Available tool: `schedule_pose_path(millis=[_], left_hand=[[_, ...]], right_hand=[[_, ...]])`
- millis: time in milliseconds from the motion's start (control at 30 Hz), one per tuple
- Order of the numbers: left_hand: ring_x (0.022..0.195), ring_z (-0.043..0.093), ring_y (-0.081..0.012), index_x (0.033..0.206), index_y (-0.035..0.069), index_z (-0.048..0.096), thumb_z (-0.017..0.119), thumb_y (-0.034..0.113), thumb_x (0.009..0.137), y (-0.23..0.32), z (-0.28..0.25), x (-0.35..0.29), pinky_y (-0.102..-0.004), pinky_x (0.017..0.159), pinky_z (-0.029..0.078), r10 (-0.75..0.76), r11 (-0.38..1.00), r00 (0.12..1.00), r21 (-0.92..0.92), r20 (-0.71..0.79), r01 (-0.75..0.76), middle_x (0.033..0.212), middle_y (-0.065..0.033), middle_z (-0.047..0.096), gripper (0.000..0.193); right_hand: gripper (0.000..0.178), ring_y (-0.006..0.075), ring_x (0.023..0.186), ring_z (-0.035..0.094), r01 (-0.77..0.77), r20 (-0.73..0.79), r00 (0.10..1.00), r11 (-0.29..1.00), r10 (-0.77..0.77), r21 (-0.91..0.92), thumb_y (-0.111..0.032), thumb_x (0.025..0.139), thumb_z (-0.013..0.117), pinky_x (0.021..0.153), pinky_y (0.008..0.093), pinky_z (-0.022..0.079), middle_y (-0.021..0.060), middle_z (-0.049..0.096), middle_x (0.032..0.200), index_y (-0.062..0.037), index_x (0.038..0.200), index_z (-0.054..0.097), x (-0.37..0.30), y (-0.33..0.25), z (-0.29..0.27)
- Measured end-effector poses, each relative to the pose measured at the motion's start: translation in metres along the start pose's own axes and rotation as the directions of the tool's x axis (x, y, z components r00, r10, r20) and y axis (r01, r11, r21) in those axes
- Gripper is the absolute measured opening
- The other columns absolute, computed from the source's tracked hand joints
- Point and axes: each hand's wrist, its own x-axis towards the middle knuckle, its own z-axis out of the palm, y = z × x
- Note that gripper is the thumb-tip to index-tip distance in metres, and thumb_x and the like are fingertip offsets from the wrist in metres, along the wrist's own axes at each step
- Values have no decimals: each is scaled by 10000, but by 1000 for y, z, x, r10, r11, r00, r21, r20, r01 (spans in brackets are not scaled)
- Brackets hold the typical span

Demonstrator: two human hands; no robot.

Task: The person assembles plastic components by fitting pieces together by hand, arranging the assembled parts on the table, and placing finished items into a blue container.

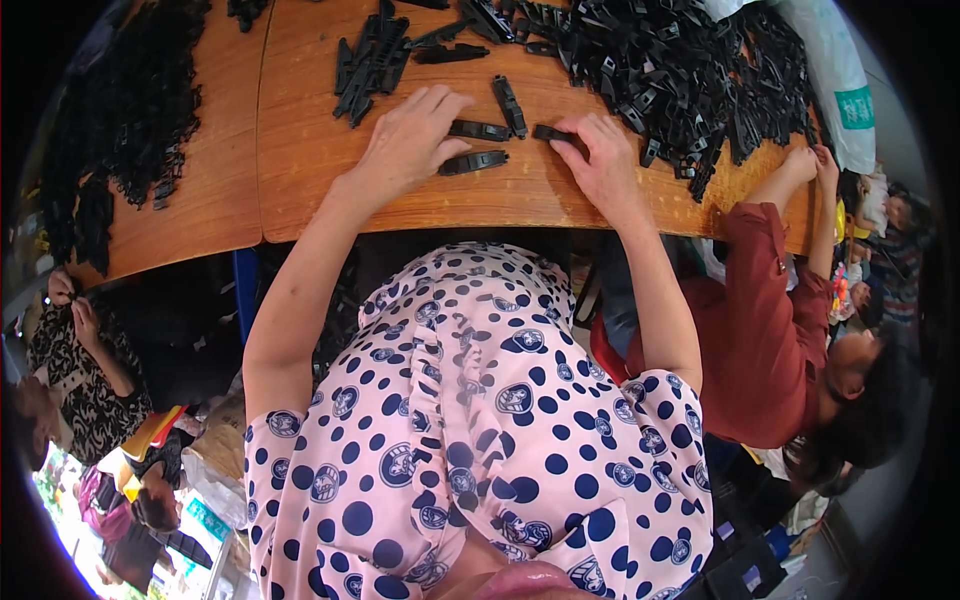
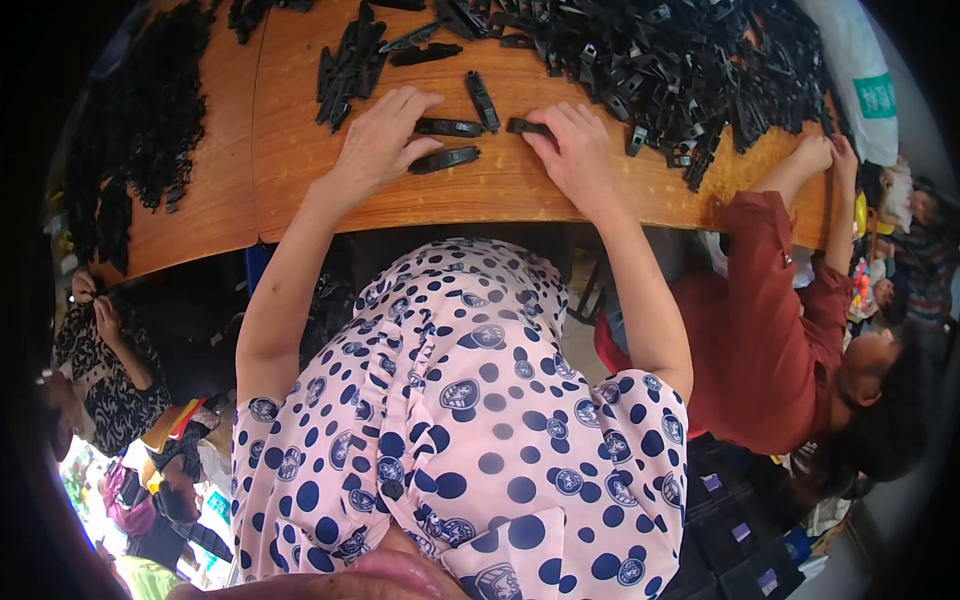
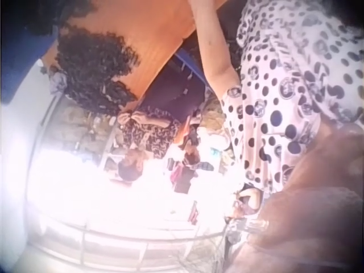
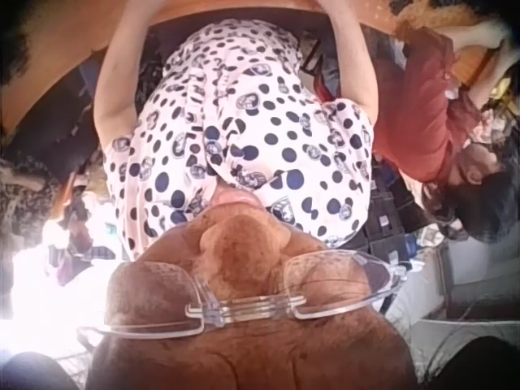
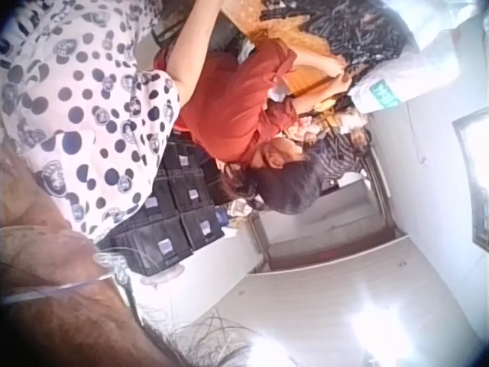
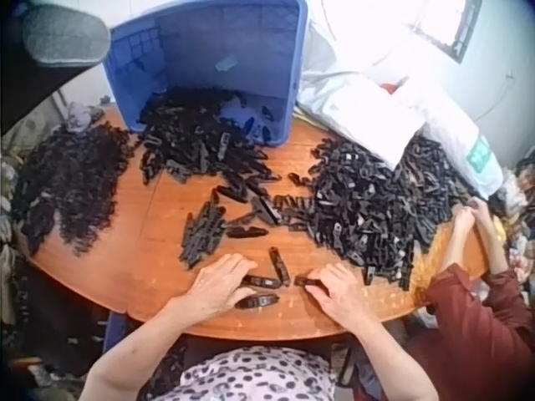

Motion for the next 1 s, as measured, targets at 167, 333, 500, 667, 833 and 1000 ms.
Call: schedule_pose_path(millis=[167,333,500,667,833,1000], left_hand=[[1030,572,-279,1013,65,631,730,151,847,-7,5,0,-407,850,522,-3,1000,997,7,77,2,1013,-67,573,211],[969,571,-287,1014,44,626,706,128,854,9,13,0,-400,809,502,62,994,994,-98,95,-53,979,-79,571,198],[949,574,-297,994,31,626,703,111,847,16,10,-7,-402,803,502,24,989,997,-146,71,-13,969,-90,572,184],[924,576,-302,973,24,632,706,109,840,15,10,-6,-401,798,500,23,984,998,-176,66,-11,949,-99,574,174],[915,580,-287,961,25,639,717,120,830,14,12,-6,-397,793,501,36,977,998,-212,53,-23,924,-85,577,180],[908,582,-288,954,23,634,717,116,826,16,14,-5,-394,786,503,27,976,999,-217,32,-19,922,-82,578,179]], right_hand=[[228,294,890,605,162,72,987,929,-146,-333,-113,812,761,811,395,478,79,616,948,-54,1013,671,-1,-11,-13],[239,306,876,602,208,109,977,928,-183,-309,-131,815,759,769,402,491,95,597,914,-42,1013,659,3,-11,-14],[226,298,883,628,220,215,961,954,-176,-204,-173,830,739,753,409,514,82,618,919,-68,1009,650,0,-29,-20],[194,328,781,662,210,341,933,946,-118,-248,-179,874,716,673,416,517,108,665,870,-62,989,613,5,-46,-15],[175,344,768,666,192,423,904,945,-65,-265,-191,910,685,631,438,512,120,676,851,-69,992,590,10,-50,-16],[203,341,712,661,187,379,922,950,-82,-249,-194,900,691,579,421,515,115,634,788,-58,934,543,5,-46,-21]])
